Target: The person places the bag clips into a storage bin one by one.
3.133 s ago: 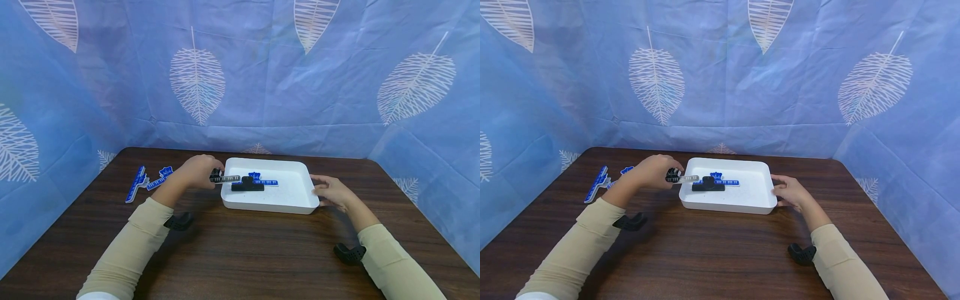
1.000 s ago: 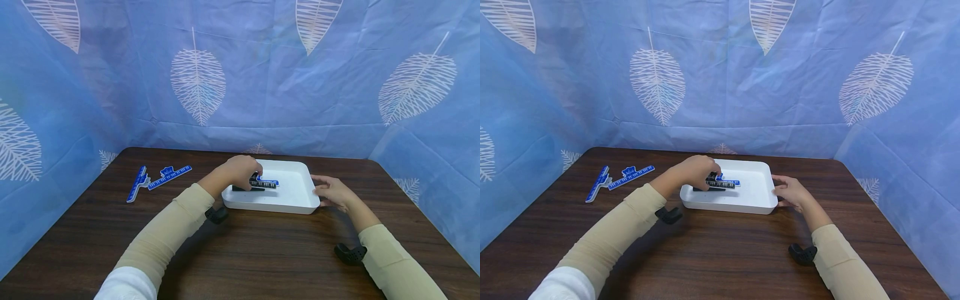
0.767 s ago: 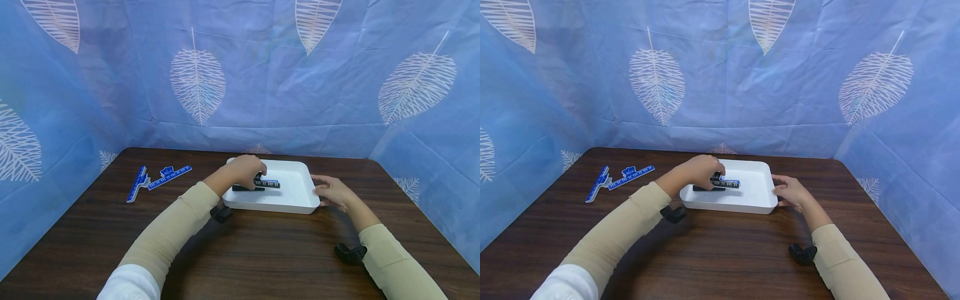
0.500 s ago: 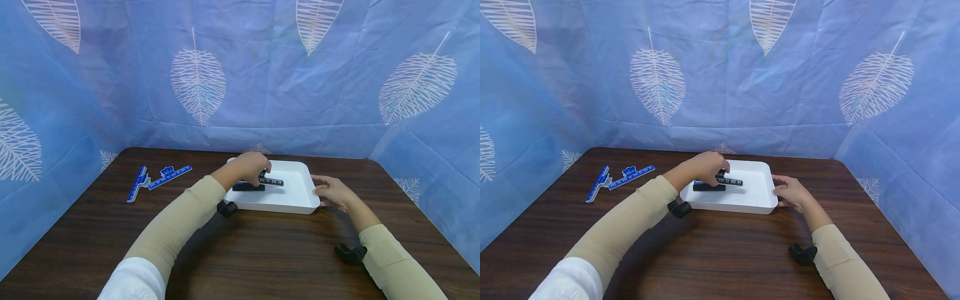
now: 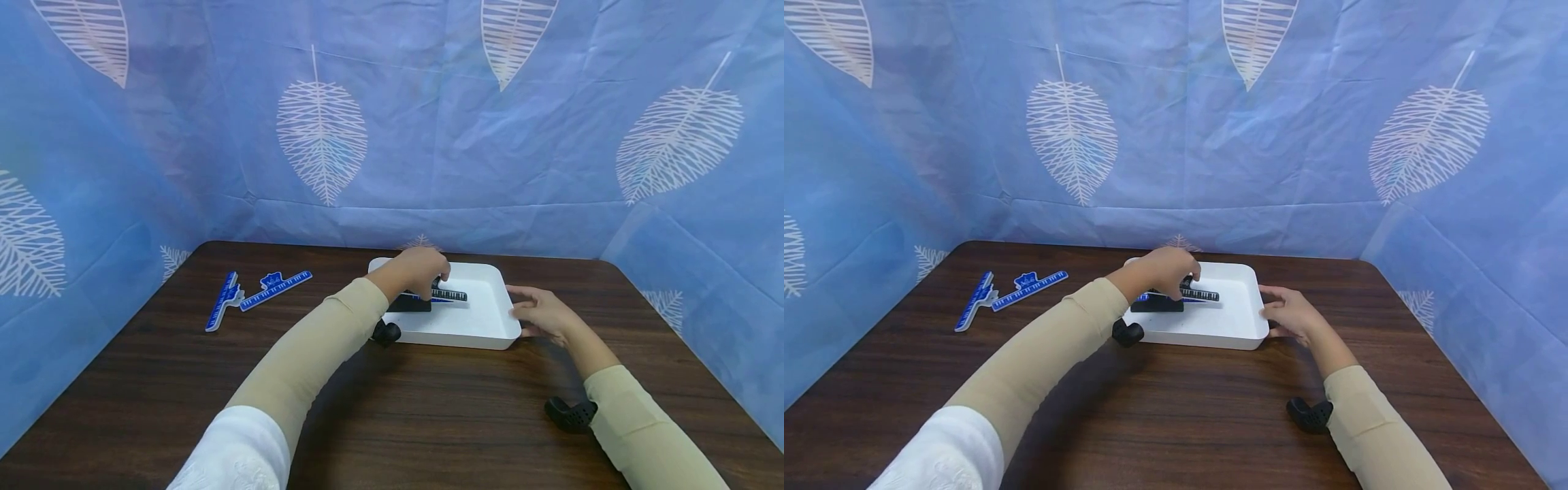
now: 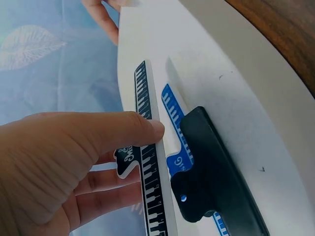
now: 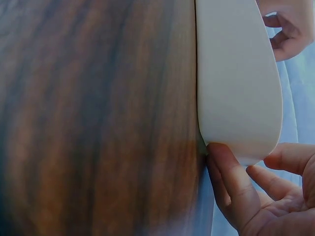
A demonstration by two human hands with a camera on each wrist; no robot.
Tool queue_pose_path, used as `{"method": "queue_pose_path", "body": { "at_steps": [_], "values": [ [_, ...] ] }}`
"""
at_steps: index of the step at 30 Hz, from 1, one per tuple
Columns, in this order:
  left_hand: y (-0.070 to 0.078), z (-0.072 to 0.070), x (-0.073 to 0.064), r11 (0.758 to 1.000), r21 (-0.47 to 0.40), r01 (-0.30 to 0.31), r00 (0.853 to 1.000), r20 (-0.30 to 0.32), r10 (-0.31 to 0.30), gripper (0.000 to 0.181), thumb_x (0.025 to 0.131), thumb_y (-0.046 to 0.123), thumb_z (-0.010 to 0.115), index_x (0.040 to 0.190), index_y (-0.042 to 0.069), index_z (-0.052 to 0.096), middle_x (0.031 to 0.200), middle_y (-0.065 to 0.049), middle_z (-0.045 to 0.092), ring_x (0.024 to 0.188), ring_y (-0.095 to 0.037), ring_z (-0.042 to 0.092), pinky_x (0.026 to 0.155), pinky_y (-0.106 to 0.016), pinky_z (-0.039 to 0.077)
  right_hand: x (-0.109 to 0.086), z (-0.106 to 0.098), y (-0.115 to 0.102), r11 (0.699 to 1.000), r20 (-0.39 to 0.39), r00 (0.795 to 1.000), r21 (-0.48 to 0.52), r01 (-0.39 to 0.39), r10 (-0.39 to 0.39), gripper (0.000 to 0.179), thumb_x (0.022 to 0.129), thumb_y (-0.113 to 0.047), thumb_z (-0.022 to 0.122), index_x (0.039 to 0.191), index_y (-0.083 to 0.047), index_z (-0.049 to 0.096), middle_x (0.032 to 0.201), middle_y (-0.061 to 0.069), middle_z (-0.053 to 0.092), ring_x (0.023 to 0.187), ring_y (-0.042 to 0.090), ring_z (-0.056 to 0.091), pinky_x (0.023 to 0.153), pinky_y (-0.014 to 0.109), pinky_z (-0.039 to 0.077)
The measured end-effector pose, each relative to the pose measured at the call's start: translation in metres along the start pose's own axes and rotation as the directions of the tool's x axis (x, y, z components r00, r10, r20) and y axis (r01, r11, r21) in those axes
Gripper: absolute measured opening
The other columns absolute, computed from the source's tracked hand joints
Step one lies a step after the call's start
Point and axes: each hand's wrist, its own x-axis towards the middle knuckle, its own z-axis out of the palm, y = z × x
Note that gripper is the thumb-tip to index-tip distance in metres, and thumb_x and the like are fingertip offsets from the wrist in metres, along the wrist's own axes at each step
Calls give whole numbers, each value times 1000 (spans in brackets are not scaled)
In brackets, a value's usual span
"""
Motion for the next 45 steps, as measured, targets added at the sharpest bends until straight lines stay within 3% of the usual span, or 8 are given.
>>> {"method": "queue_pose_path", "body": {
  "at_steps": [6, 18, 31, 40, 45],
  "values": [
    [1, 3, 7, 1000, -5, 27, 999, 38, -27, 42, 83, 15, 75, 124, 17, 65, 119, 3, 62, 94, -13, 55, 82, -30, 50, 0, 1, 0, 1000, -7, 1000, 0, 0, 0, 66, 97, -4, 54, 153, 1, 20, 134, 36, 47, 96, 23, 67, 76, 39, 58],
    [2, 5, 12, 998, -9, 59, 996, 69, -58, 53, 82, 27, 80, 131, 18, 61, 126, 4, 61, 97, -12, 57, 81, -32, 50, 0, 0, -4, 1000, -4, 1000, -5, -14, 14, 66, 97, -5, 54, 154, -1, 20, 135, 35, 46, 95, 21, 67, 73, 35, 58],
    [1, -4, 7, 997, -63, 49, 998, 41, -46, 44, 85, 23, 77, 126, 16, 65, 132, 2, 58, 118, -17, 53, 95, -34, 47, 1, 0, -1, 1000, -12, 1000, -11, -15, 15, 66, 97, -6, 55, 154, -1, 21, 134, 34, 48, 96, 22, 66, 75, 37, 58],
    [3, -6, 3, 991, -123, 46, 999, 20, -44, 43, 85, 23, 77, 125, 14, 66, 127, -1, 61, 113, -16, 56, 95, -33, 47, 0, 1, 0, 1000, -22, 1000, -19, -16, 16, 65, 98, -5, 54, 154, -1, 21, 135, 36, 46, 96, 23, 66, 74, 36, 58],
    [5, -8, 0, 989, -149, 12, 1000, 14, -10, 43, 85, 21, 76, 126, 12, 66, 124, -3, 63, 110, -16, 57, 93, -31, 47, -1, 2, -1, 1000, -29, 1000, -16, -10, 10, 65, 97, -4, 54, 153, -1, 22, 133, 35, 48, 94, 21, 67, 73, 36, 58]
  ]
}}
